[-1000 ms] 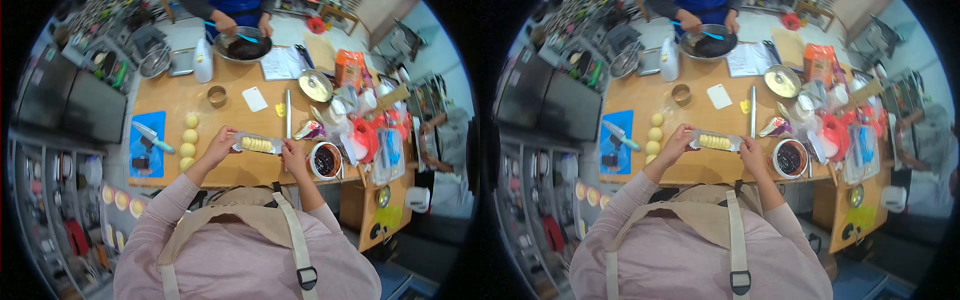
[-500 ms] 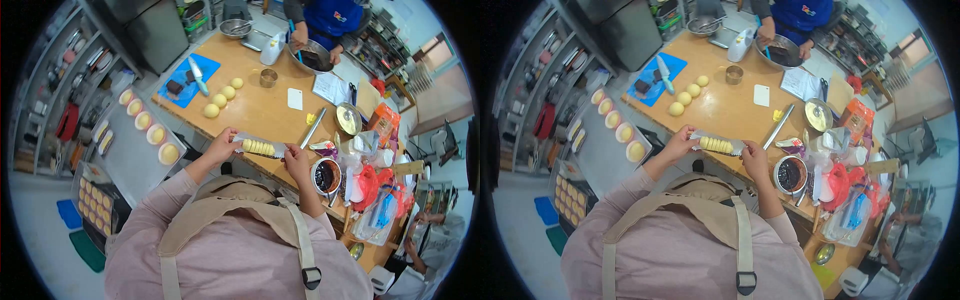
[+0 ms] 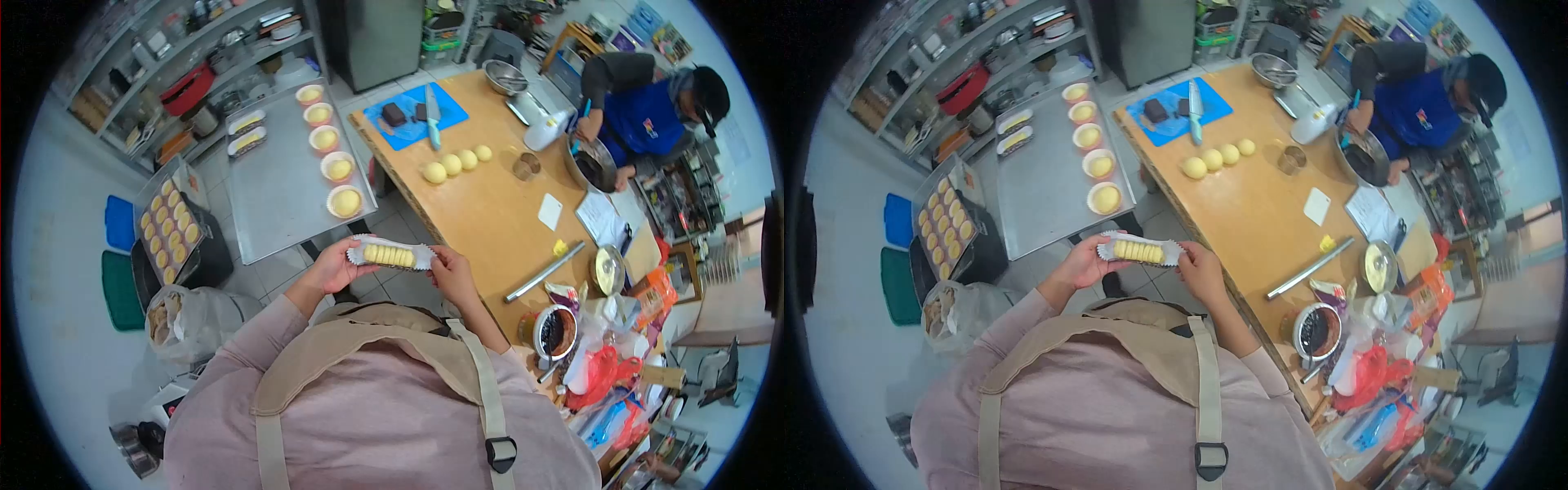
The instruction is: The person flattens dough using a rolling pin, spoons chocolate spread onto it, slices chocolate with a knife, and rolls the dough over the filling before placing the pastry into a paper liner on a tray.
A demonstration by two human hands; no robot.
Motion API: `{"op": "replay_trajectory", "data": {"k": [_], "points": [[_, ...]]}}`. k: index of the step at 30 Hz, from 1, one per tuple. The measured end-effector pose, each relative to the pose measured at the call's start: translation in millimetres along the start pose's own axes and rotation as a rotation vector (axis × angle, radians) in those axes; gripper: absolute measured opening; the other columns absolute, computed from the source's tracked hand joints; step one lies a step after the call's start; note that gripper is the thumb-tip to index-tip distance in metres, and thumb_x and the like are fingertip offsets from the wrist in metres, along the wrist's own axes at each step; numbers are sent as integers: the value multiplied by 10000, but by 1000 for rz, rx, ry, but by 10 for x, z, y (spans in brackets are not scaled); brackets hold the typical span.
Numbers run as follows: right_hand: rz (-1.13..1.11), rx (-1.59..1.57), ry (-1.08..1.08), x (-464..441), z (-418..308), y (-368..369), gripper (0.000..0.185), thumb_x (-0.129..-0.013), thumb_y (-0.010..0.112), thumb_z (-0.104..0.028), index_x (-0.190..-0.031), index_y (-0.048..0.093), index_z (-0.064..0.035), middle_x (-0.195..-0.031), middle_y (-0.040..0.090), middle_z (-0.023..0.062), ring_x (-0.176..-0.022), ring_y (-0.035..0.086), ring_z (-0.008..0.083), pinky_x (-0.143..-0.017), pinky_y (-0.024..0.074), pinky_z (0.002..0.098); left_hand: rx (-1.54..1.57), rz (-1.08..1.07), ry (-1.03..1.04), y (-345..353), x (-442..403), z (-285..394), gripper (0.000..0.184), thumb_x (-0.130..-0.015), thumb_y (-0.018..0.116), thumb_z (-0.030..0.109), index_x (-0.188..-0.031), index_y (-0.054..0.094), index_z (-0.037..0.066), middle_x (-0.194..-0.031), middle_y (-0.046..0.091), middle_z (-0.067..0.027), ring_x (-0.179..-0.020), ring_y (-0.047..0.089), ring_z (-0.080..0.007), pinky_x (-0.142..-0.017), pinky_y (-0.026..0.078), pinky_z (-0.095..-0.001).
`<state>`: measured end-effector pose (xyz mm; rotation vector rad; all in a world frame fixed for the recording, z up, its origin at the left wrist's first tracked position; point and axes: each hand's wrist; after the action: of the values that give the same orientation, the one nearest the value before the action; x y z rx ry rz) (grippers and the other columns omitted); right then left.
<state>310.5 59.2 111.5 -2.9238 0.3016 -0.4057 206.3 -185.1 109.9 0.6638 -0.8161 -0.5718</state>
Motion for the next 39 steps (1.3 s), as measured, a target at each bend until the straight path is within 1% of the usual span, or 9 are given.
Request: {"op": "replay_trajectory", "data": {"k": [9,14,16,21,23,31,34,37,39], "points": [[-265,240,-96,-1098,-482,1444,273,-939,487,-82,-1167,604,11,-739,634,65,-586,582,106,-529,484,263,47,279,151,-1257,374,825,446,-1000,422,285,-1339,427,-6,-1324,529,-154,-1208,541,-277,-1028,455,-450],[-375,252,-138,-2137,-409,2445,286,-903,511,-105,-1152,599,5,-752,676,156,-647,676,210,-601,527,346,17,390,201,-1977,382,1569,473,-1017,416,394,-1336,446,46,-1305,546,-99,-1217,521,-230,-1039,413,-429],[-405,286,-195,-2509,-391,2802,275,-942,494,-87,-1189,579,0,-743,652,82,-615,617,132,-555,502,286,-22,428,241,-2305,283,1858,485,-1014,423,437,-1335,457,75,-1300,552,-76,-1217,513,-217,-1051,379,-425],[-375,453,-248,-3282,-525,3462,276,-929,513,-104,-1186,596,-47,-821,693,146,-705,683,212,-660,539,345,22,570,279,-2857,-66,2517,522,-1008,413,480,-1370,443,105,-1354,514,-55,-1254,462,-223,-1088,311,-433],[-357,448,-221,-3503,-569,3642,271,-910,519,-115,-1157,617,-60,-848,699,186,-762,701,299,-735,536,398,39,564,304,-3041,-202,2715,553,-1005,409,496,-1397,415,106,-1395,481,-57,-1291,426,-230,-1112,275,-448],[-278,555,-209,-4174,-492,4017,269,-916,537,-138,-1163,645,-141,-987,688,189,-919,660,353,-808,511,442,20,554,300,-3334,-463,3172,655,-996,372,545,-1486,294,117,-1523,344,-63,-1413,283,-253,-1175,116,-500],[-289,530,-163,-4341,-367,4109,268,-916,546,-147,-1164,646,-143,-1003,686,187,-920,660,353,-812,512,436,27,575,257,-3341,-467,3238,668,-997,361,550,-1494,275,112,-1539,319,-57,-1426,257,-271,-1174,67,-530],[-280,602,-247,-4429,-234,4163,274,-936,522,-108,-1190,619,-75,-852,705,150,-706,696,229,-710,539,366,23,554,228,-3424,-523,3210,676,-998,350,553,-1500,262,109,-1548,304,-57,-1436,237,-289,-1163,40,-564],[-301,559,-134,-4459,-204,4180,282,-931,544,-172,-1193,624,-107,-960,695,168,-865,671,307,-790,520,406,42,598,231,-3463,-565,3185,682,-999,346,554,-1507,245,111,-1554,294,-58,-1440,226,-300,-1157,40,-578]]}}
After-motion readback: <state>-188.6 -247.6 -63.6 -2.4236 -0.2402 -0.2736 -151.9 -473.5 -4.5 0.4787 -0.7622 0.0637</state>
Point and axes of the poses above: each hand's wrist, its own x-axis away from the middle knuckle, its own y-axis out of the palm, z = x × y
